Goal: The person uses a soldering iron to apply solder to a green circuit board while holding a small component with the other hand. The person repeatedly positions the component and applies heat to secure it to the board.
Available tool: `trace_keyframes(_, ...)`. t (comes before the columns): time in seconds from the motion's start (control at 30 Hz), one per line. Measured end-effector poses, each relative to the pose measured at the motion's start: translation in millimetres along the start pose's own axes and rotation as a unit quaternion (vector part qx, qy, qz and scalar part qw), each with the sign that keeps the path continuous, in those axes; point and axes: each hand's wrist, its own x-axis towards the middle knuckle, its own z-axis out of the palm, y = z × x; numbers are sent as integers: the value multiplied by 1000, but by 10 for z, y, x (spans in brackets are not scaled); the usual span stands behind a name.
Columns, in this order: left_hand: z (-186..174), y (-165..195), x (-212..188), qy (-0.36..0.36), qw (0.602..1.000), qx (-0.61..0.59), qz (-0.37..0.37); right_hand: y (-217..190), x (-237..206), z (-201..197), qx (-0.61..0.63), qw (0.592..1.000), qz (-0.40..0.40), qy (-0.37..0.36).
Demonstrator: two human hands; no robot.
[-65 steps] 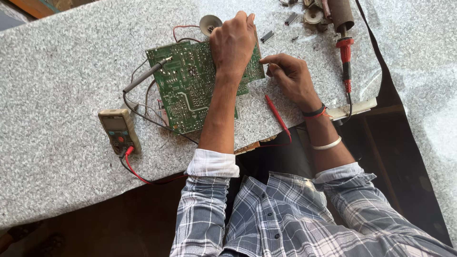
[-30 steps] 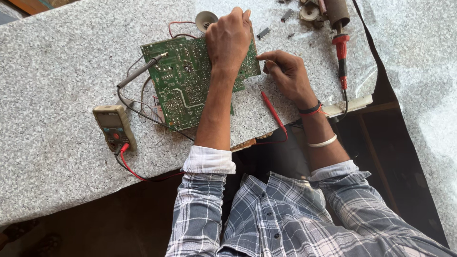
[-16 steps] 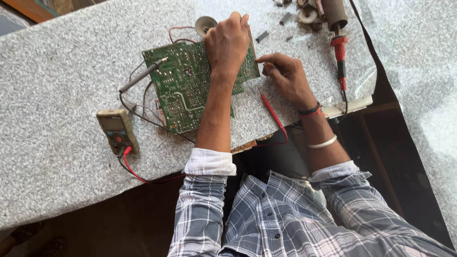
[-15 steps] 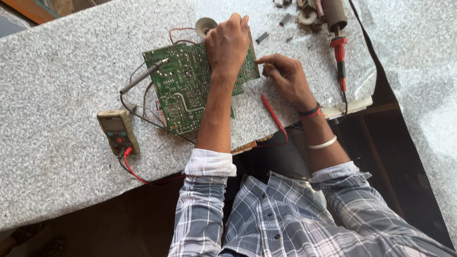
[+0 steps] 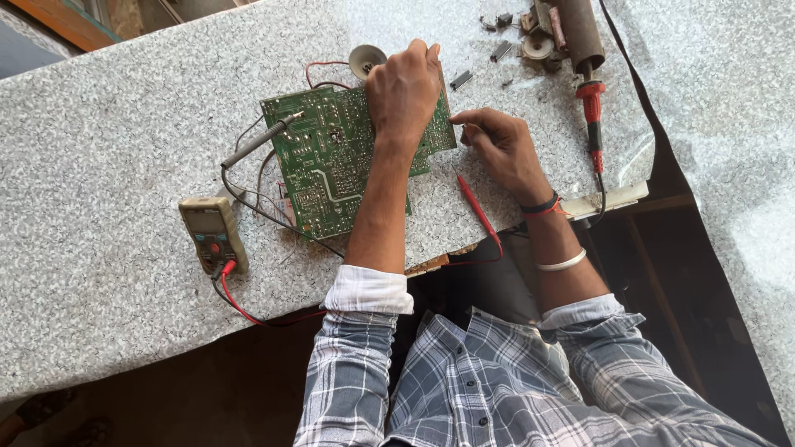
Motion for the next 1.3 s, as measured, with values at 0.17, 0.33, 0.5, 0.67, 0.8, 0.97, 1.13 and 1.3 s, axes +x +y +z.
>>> trace_keyframes(0.17,-39,12,-16,31,999,-5,14,-33,4,-12,-11,1000,5,3)
trace_keyframes(0.33,-101,60,-21,6,1000,-9,-2,-47,-5,-16,-5,1000,14,3)
trace_keyframes(0.5,-153,82,-30,30,999,-10,15,-51,-21,-23,-10,1000,8,-9)
trace_keyframes(0.67,-162,76,-30,20,1000,-14,11,-38,-15,-12,-28,1000,-6,-7)
trace_keyframes(0.8,-165,80,-38,15,1000,-8,4,-25,-30,-13,-32,999,-2,-1)
trace_keyframes(0.97,-180,95,-37,20,1000,-19,3,-7,-36,-33,-42,999,6,-15)
trace_keyframes(1.13,-185,101,-49,18,1000,-6,9,13,-49,-32,-31,1000,3,-7)
trace_keyframes(1.3,-188,122,-60,17,1000,-10,10,9,-63,-44,-38,999,13,-5)
